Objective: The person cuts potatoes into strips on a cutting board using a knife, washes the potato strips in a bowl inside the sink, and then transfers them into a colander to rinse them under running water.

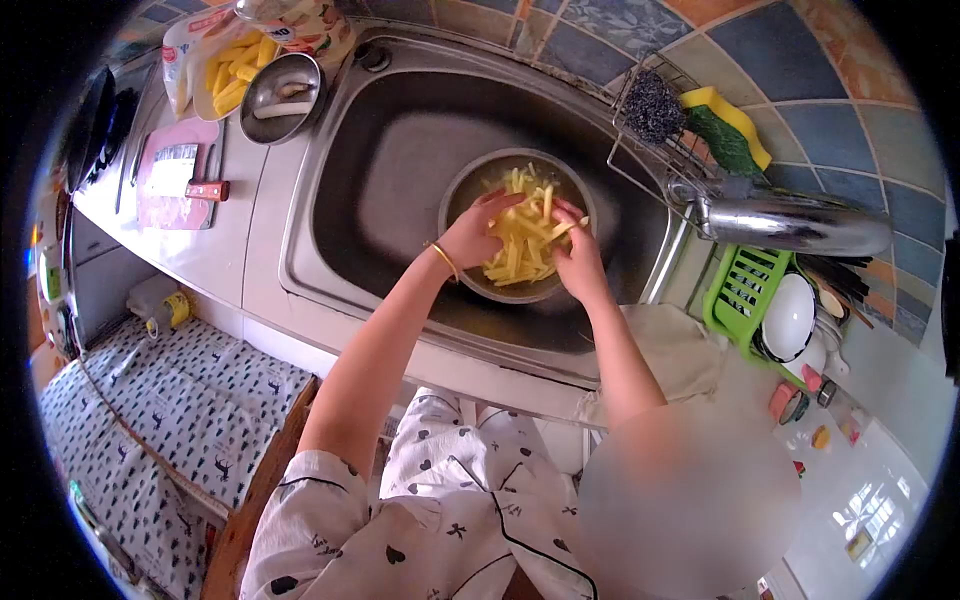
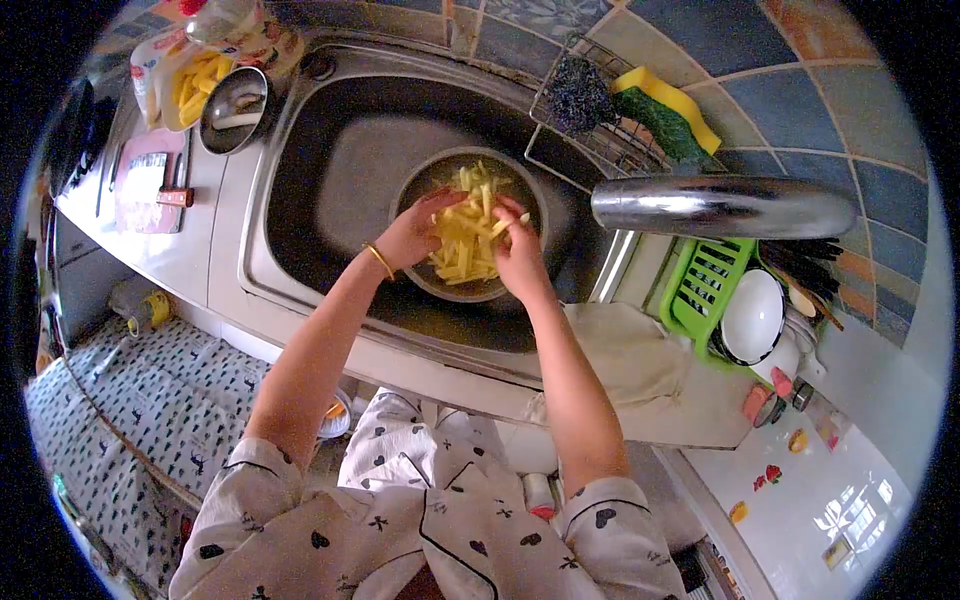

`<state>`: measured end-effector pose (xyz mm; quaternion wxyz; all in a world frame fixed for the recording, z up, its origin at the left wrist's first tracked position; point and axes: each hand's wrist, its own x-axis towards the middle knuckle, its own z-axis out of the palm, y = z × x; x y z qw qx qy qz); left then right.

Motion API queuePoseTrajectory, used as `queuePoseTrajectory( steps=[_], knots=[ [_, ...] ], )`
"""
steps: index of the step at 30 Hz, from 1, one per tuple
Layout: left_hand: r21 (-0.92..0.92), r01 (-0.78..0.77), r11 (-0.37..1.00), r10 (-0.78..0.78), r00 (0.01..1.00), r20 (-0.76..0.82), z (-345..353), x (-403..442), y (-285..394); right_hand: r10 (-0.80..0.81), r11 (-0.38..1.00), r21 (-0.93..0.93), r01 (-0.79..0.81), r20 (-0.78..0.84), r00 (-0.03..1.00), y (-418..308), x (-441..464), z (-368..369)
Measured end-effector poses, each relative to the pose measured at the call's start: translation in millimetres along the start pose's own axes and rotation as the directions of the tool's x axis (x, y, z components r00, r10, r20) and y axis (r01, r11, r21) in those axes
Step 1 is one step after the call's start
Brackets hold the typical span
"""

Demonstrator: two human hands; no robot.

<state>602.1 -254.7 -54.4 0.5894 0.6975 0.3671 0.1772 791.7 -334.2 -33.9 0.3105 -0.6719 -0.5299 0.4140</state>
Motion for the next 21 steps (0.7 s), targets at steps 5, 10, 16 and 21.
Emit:
queuePoseTrajectory(
  steps=[5,10,16,21],
  knots=[
    [-0.474,0.198,0.858,-0.287,0.950,-0.124,4.9,-9.9,-48.6,0.224,0.964,-0.147,-0.222,0.000,0.975,-4.8,-18.2,-3.3],
    [-0.606,0.370,0.704,-0.543,0.830,-0.124,5.1,0.0,-57.6,0.668,0.702,0.299,-0.646,0.038,0.744,72.0,-28.1,26.5],
    [-0.427,0.576,0.697,-0.629,0.777,0.021,39.7,48.2,-136.8,0.844,0.362,0.515,-0.777,0.173,0.507,48.1,22.4,52.2],
    [-0.224,0.608,0.762,-0.592,0.794,0.139,41.6,55.8,-123.8,0.783,0.449,0.499,-0.741,0.180,0.596,87.7,38.7,80.9]
  ],
)
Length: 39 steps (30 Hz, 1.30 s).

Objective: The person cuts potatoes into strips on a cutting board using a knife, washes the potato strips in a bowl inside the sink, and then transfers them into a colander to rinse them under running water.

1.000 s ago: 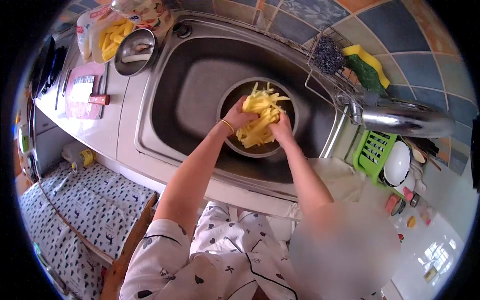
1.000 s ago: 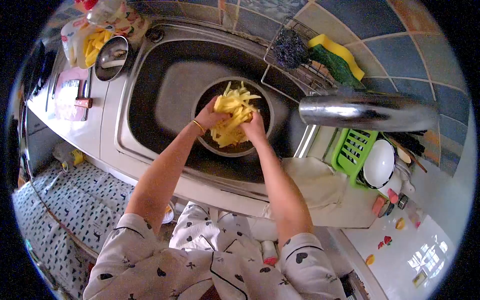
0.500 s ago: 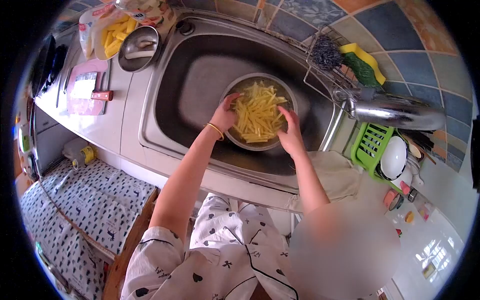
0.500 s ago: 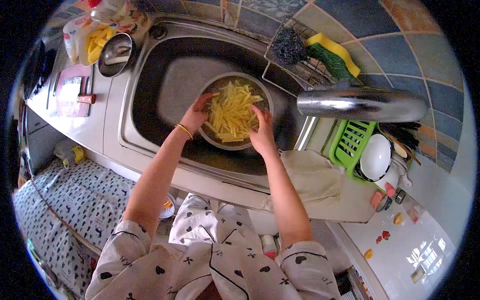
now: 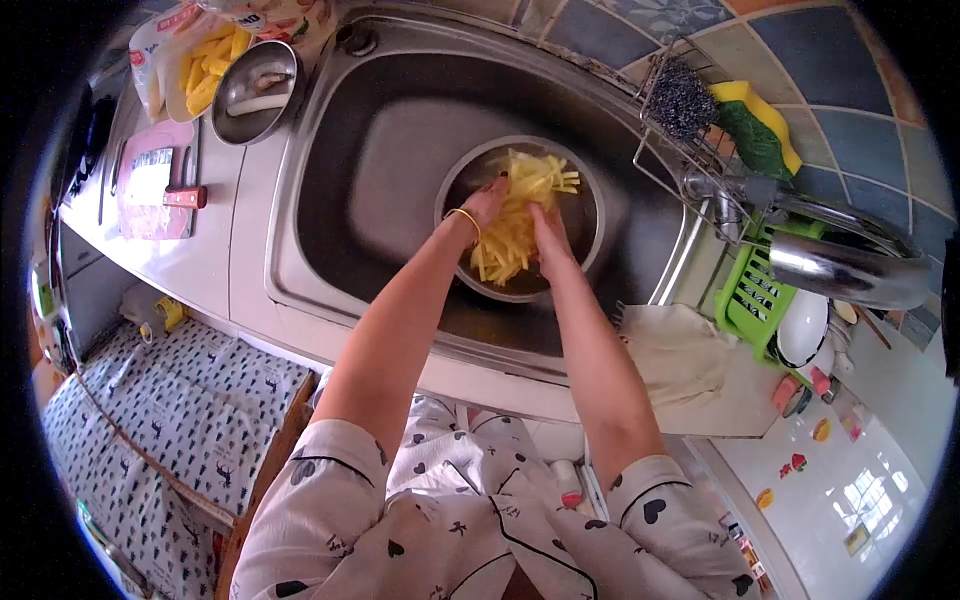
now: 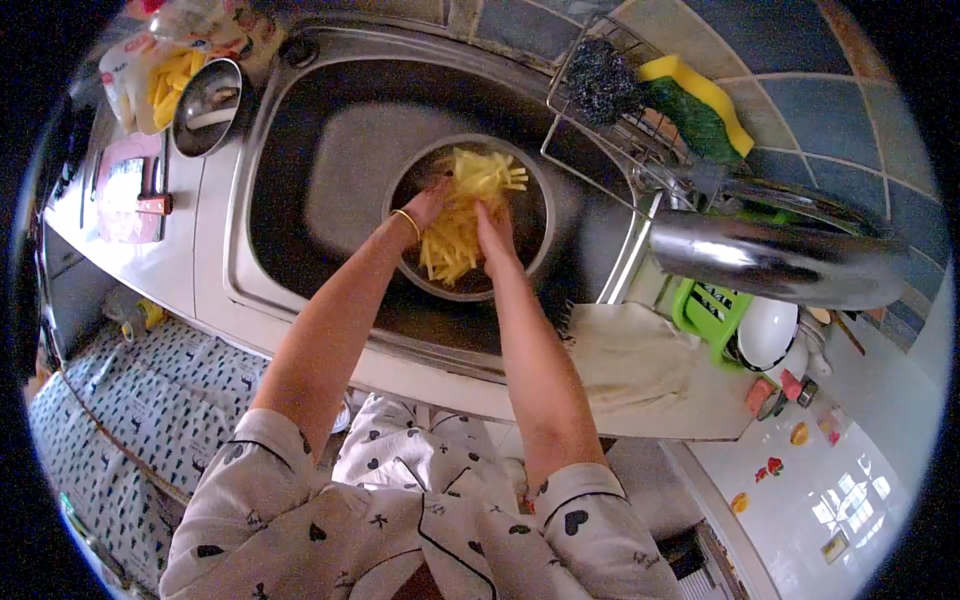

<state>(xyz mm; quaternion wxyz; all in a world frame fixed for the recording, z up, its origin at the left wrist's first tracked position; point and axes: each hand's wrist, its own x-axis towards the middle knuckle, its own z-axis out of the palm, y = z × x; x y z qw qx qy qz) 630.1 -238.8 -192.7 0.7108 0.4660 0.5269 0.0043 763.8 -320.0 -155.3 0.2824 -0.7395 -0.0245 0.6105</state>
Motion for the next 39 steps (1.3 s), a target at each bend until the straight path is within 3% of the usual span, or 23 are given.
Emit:
queuePoseTrajectory(
  steps=[3,6,7,9,12,14,18,21,22,24,25,27,30,32,34,35,36,38,39],
  knots=[
    [-0.151,0.094,0.984,-0.076,0.990,0.120,-3.8,-42.5,45.6,-0.213,0.965,0.187,0.184,0.153,0.965,7.3,-8.1,-11.1],
    [-0.416,0.277,0.866,-0.203,0.956,0.214,-8.9,-85.9,86.4,-0.260,0.949,0.236,0.211,0.201,0.944,-6.3,-37.7,-19.0],
    [-0.520,0.295,0.801,-0.179,0.948,0.262,-11.0,-80.5,76.6,-0.361,0.925,0.212,0.315,0.228,0.904,-9.3,-43.2,-23.0],
    [-0.697,0.336,0.633,-0.114,0.932,0.345,-19.1,-72.5,55.1,-0.397,0.918,0.069,0.391,0.161,0.903,-10.1,-50.6,-30.2],
    [-0.534,0.050,0.844,0.106,0.960,0.258,-21.2,-86.4,43.5,-0.477,0.875,-0.008,0.484,0.167,0.863,-19.2,-71.3,-33.5],
    [-0.501,-0.005,0.866,0.118,0.973,0.196,-22.6,-91.9,31.9,-0.564,0.813,0.004,0.583,0.255,0.785,-31.9,-85.0,-36.0],
    [-0.565,-0.068,0.822,0.155,0.982,0.107,-29.8,-103.5,30.2,-0.651,0.726,-0.116,0.678,0.202,0.732,-43.7,-100.3,-43.7],
    [-0.476,-0.173,0.862,0.220,0.974,0.045,-30.8,-116.5,35.5,-0.663,0.560,-0.534,0.633,0.169,0.729,-45.9,-95.5,-50.0],
    [-0.548,-0.201,0.812,0.201,0.978,-0.061,-26.7,-116.5,31.2,-0.667,0.484,-0.644,0.592,0.167,0.726,-45.3,-87.9,-50.5],
    [-0.662,-0.276,0.696,0.127,0.956,-0.265,-12.6,-114.6,21.4,-0.736,0.390,-0.693,0.607,0.161,0.657,-49.5,-66.0,-40.5],
    [-0.727,-0.182,0.662,-0.048,0.957,-0.285,-4.9,-124.0,28.5,-0.766,0.343,-0.715,0.609,0.163,0.622,-54.2,-57.2,-31.9],
    [-0.843,-0.028,0.536,-0.388,0.879,-0.276,12.2,-136.3,44.6,-0.679,0.367,-0.785,0.499,0.141,0.721,-68.4,-41.7,-13.1],
    [-0.878,-0.049,0.475,-0.491,0.814,-0.311,37.9,-114.7,31.9,-0.489,0.440,-0.833,0.336,0.092,0.867,-70.1,-29.1,4.4],
    [-0.892,0.007,0.451,-0.422,0.883,-0.206,40.5,-98.3,26.6,-0.387,0.452,-0.869,0.201,0.012,0.922,-61.2,-26.9,16.8],
    [-0.916,0.056,0.398,-0.319,0.944,-0.081,33.6,-88.3,35.3,-0.342,0.571,-0.775,0.270,0.074,0.937,-45.6,-5.4,16.9],
    [-0.888,0.199,0.414,-0.491,0.871,-0.034,29.7,-86.5,49.3,-0.293,0.637,-0.715,0.288,0.120,0.948,-38.9,-0.5,15.7],
    [-0.889,0.197,0.414,-0.402,0.916,0.016,26.9,-77.1,41.3,-0.245,0.702,-0.650,0.292,0.165,0.955,-33.0,1.1,13.0],
    [-0.890,0.189,0.416,-0.203,0.973,0.111,18.1,-57.7,18.0,-0.339,0.699,-0.593,0.401,0.220,0.915,-26.2,-0.1,8.1],
    [-0.885,0.209,0.415,-0.243,0.964,0.113,15.8,-58.4,21.5,-0.388,0.692,-0.560,0.455,0.244,0.889,-23.1,-2.7,5.9]
  ],
)
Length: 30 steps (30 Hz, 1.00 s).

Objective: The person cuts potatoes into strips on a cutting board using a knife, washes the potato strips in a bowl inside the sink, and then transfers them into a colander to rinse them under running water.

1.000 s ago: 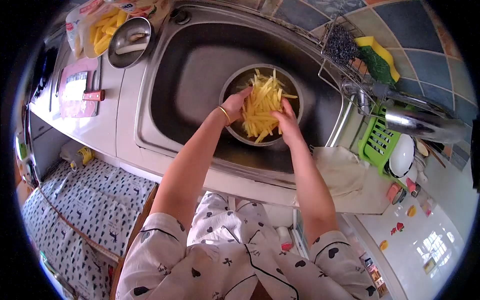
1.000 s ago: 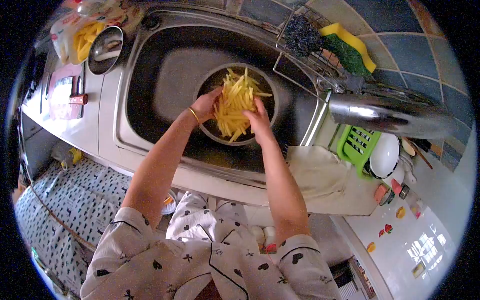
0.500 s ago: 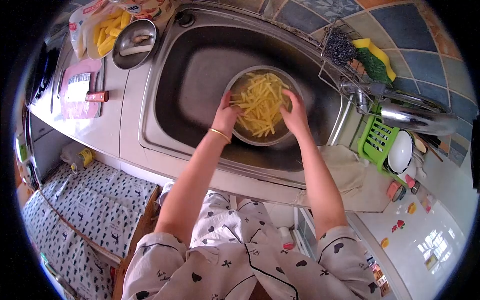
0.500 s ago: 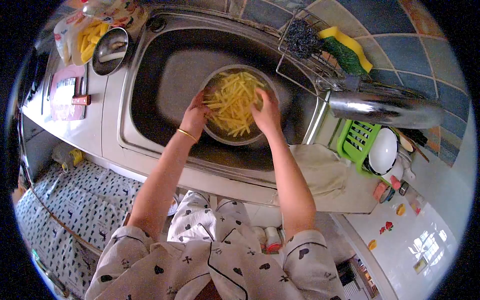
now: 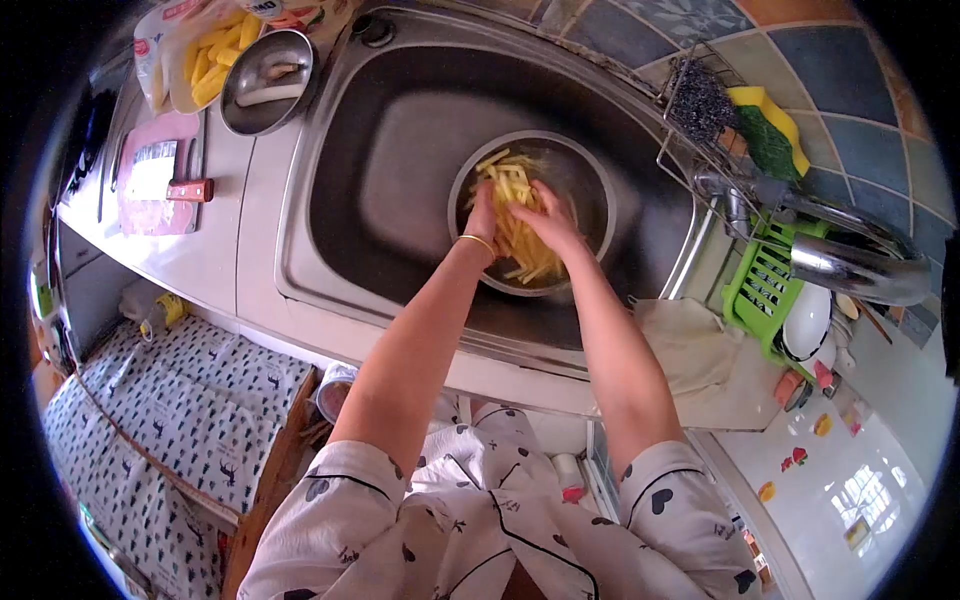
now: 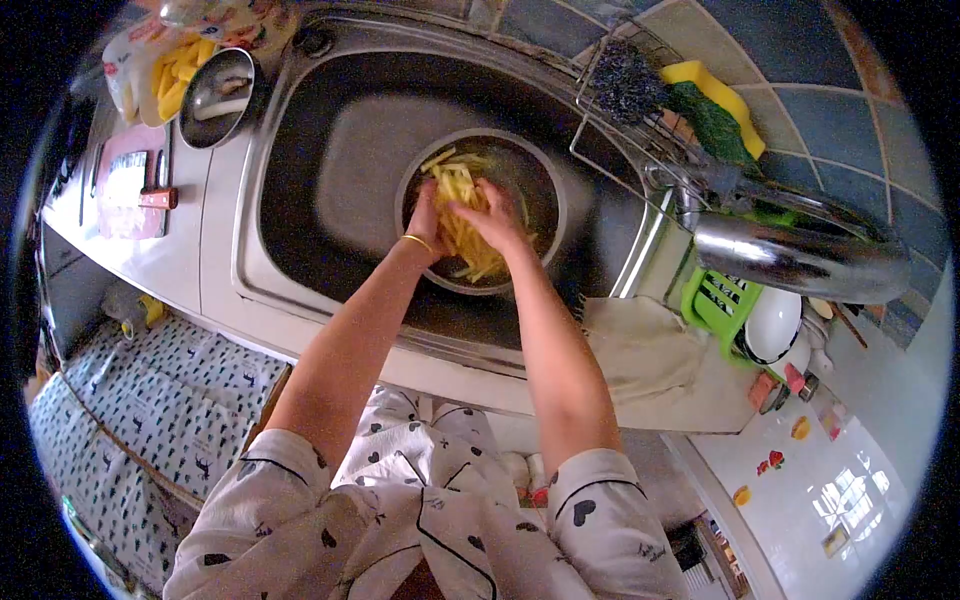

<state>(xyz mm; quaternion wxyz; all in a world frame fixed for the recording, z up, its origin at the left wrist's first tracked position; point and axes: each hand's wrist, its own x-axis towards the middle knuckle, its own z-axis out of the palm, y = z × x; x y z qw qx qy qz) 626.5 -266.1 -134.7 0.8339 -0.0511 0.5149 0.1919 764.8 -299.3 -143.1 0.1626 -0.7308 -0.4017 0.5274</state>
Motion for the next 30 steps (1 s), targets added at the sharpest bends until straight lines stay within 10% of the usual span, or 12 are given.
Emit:
queuePoseTrajectory(
  steps=[8,10,13,15,17,24,27,30],
  knots=[
    [0.358,-0.243,0.902,0.238,0.969,0.061,39.8,-84.2,20.6,-0.409,0.912,-0.042,0.407,-0.049,0.911,-59.1,-90.2,-42.0],
    [0.500,-0.362,0.787,0.248,0.927,0.281,34.4,-94.3,23.4,-0.417,0.908,-0.096,0.408,-0.108,0.902,-56.0,-107.3,-43.8],
    [0.735,-0.560,0.383,0.347,0.825,0.447,5.1,-71.3,14.6,-0.387,0.916,-0.181,0.357,-0.177,0.905,-39.7,-116.9,-49.8],
    [0.819,-0.572,-0.034,0.384,0.749,0.539,-17.0,-49.2,12.0,-0.055,0.982,0.163,0.092,-0.221,0.974,-19.1,-111.2,-45.4],
    [0.785,-0.535,0.312,0.385,0.827,0.410,-66.4,31.3,-14.1,0.326,0.810,0.545,-0.217,-0.111,0.939,-13.8,-104.0,-41.9],
    [0.963,-0.130,0.236,0.378,0.925,0.032,-18.1,34.8,9.1,0.622,0.595,0.675,-0.437,-0.042,0.782,-28.5,-41.0,-12.6],
    [0.843,-0.002,0.538,0.219,0.966,-0.137,9.9,20.2,25.0,0.428,0.774,0.585,-0.243,-0.201,0.881,8.6,-1.6,18.9],
    [0.728,-0.107,0.677,0.059,0.994,0.092,-7.4,51.6,23.6,0.247,0.781,0.613,-0.123,-0.123,0.961,20.1,0.9,21.4]
  ],
)
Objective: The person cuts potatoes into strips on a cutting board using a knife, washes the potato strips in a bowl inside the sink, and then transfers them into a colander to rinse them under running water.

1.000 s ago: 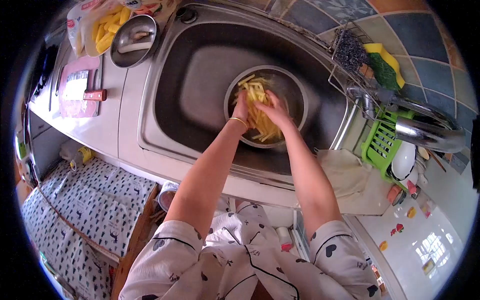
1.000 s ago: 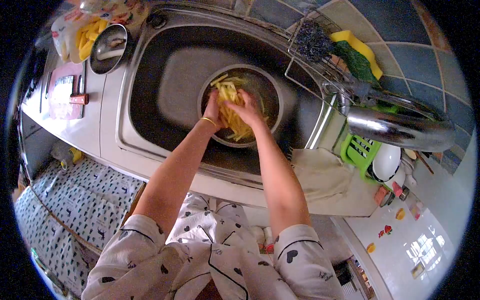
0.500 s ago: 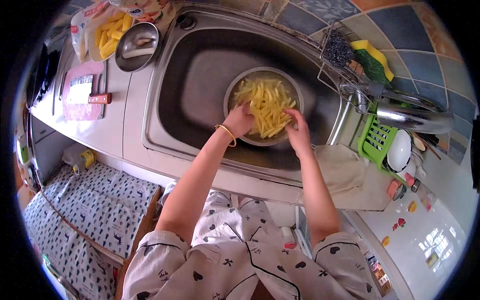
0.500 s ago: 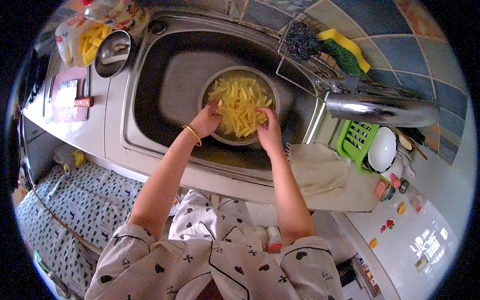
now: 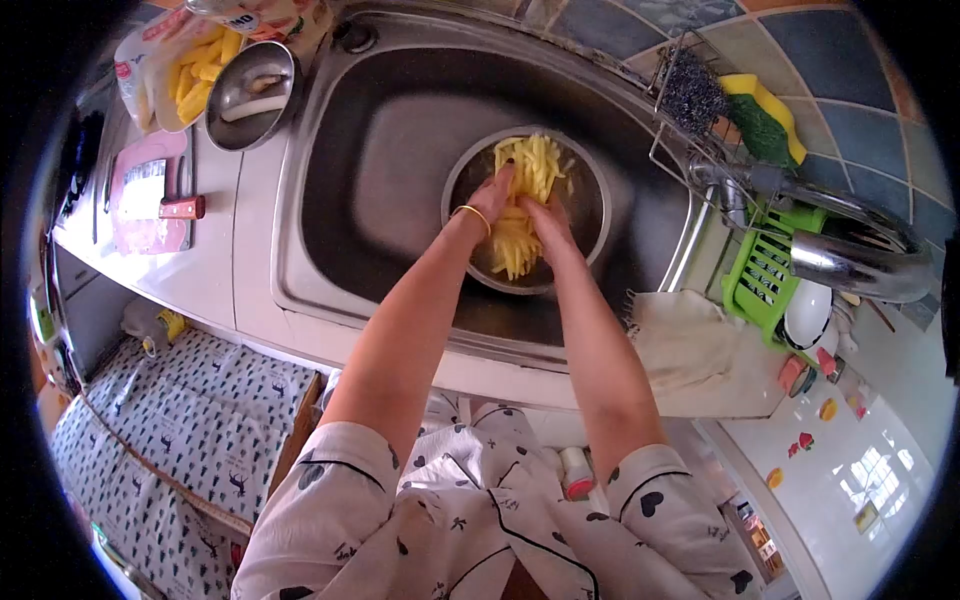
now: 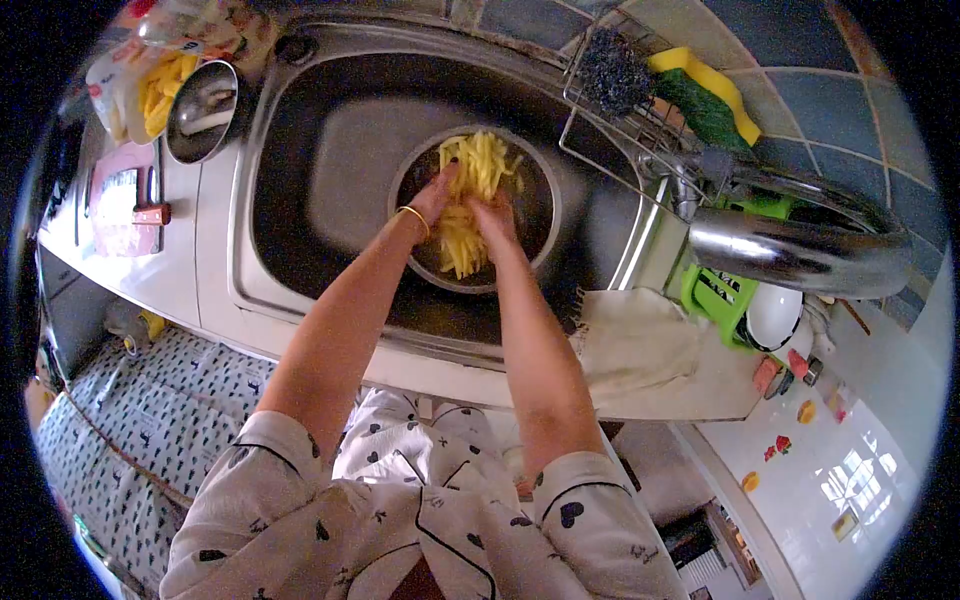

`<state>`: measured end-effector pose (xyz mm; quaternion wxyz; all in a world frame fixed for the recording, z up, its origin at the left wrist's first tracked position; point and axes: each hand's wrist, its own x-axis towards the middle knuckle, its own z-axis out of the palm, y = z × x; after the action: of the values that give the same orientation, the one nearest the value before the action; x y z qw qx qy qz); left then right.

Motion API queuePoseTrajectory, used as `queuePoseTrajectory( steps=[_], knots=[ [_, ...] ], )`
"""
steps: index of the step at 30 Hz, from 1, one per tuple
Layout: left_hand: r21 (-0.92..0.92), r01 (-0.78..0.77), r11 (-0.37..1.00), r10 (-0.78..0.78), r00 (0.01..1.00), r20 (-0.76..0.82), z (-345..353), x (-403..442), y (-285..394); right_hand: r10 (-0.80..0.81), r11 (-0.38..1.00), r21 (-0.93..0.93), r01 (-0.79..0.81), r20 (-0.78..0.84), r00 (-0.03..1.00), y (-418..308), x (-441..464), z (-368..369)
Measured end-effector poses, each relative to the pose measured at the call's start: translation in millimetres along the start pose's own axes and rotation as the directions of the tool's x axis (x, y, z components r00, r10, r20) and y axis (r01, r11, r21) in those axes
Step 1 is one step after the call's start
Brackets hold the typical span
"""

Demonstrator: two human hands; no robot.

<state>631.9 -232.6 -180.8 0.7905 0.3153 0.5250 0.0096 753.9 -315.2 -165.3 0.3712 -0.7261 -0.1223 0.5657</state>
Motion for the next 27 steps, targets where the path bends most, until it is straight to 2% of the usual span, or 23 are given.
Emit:
queuePoseTrajectory(
  steps=[1,4,6,7,8,9,10,11,13,14,16,17,18,19,21,24,26,27],
  knots=[
    [0.014,0.013,1.000,-0.013,1.000,0.011,3.6,-16.8,11.5,-0.010,1.000,0.016,0.009,0.052,0.999,-3.7,-7.5,-0.8],
    [0.020,0.048,0.999,-0.048,0.999,0.012,14.1,-72.7,46.5,0.016,0.996,-0.089,-0.008,0.091,0.996,-23.4,-33.8,-8.2],
    [-0.027,0.072,0.997,-0.073,0.997,-0.022,19.5,-91.6,56.5,-0.128,0.964,-0.233,0.129,0.017,0.992,-34.2,-52.8,-9.5],
    [0.056,-0.059,0.997,0.057,0.998,0.038,16.2,-88.2,49.5,-0.206,0.932,-0.308,0.192,-0.013,0.978,-40.0,-61.8,-9.9],
    [0.129,-0.194,0.972,0.181,0.978,0.108,10.7,-82.3,36.4,-0.190,0.941,-0.292,0.168,-0.046,0.981,-45.7,-71.0,-9.5],
    [0.192,-0.330,0.924,0.296,0.937,0.185,7.1,-79.5,30.6,-0.336,0.876,-0.361,0.321,0.021,0.942,-51.8,-78.7,-11.5],
    [0.158,-0.332,0.930,0.317,0.941,0.117,13.2,-101.3,40.4,-0.469,0.782,-0.416,0.464,0.099,0.878,-58.0,-85.9,-15.4],
    [0.232,-0.409,0.883,0.377,0.911,0.169,12.8,-112.7,42.0,-0.581,0.664,-0.456,0.592,0.183,0.793,-64.4,-94.5,-19.6],
    [0.359,-0.552,0.752,0.475,0.832,0.286,10.1,-127.9,41.3,-0.593,0.587,-0.527,0.615,0.237,0.769,-83.5,-114.4,-24.5],
    [0.375,-0.594,0.712,0.540,0.804,0.250,11.0,-127.9,28.9,-0.587,0.559,-0.557,0.614,0.257,0.768,-92.1,-123.6,-25.2],
    [0.575,-0.482,0.661,0.431,0.871,0.234,11.3,-138.5,24.7,-0.528,0.484,-0.674,0.558,0.283,0.800,-95.2,-129.5,-33.6],
    [0.665,-0.419,0.619,0.380,0.900,0.214,10.8,-142.6,23.8,-0.520,0.483,-0.705,0.520,0.247,0.818,-96.5,-126.1,-35.3],
    [0.695,-0.409,0.592,0.425,0.891,0.162,10.4,-142.1,17.4,-0.510,0.483,-0.734,0.478,0.208,0.834,-98.1,-120.5,-35.8],
    [0.661,-0.430,0.615,0.471,0.873,0.130,8.6,-137.6,10.1,-0.498,0.483,-0.761,0.433,0.168,0.851,-98.0,-114.0,-36.1],
    [0.592,-0.475,0.651,0.555,0.830,0.056,3.1,-128.7,0.0,-0.616,0.379,-0.784,0.492,0.183,0.766,-97.9,-85.7,-31.6],
    [0.767,-0.287,0.573,0.660,0.716,-0.226,-9.6,-140.0,40.3,-0.712,0.238,-0.805,0.544,0.236,0.661,-115.3,-39.8,-11.0],
    [0.731,-0.303,0.611,0.721,0.595,-0.356,-35.2,-88.5,34.5,-0.761,0.104,-0.815,0.570,0.304,0.573,-130.4,-13.5,4.2],
    [0.755,-0.258,0.603,0.715,0.594,-0.368,-44.9,-70.5,44.1,-0.728,0.074,-0.832,0.549,0.331,0.600,-134.5,-2.6,10.2]
  ],
)
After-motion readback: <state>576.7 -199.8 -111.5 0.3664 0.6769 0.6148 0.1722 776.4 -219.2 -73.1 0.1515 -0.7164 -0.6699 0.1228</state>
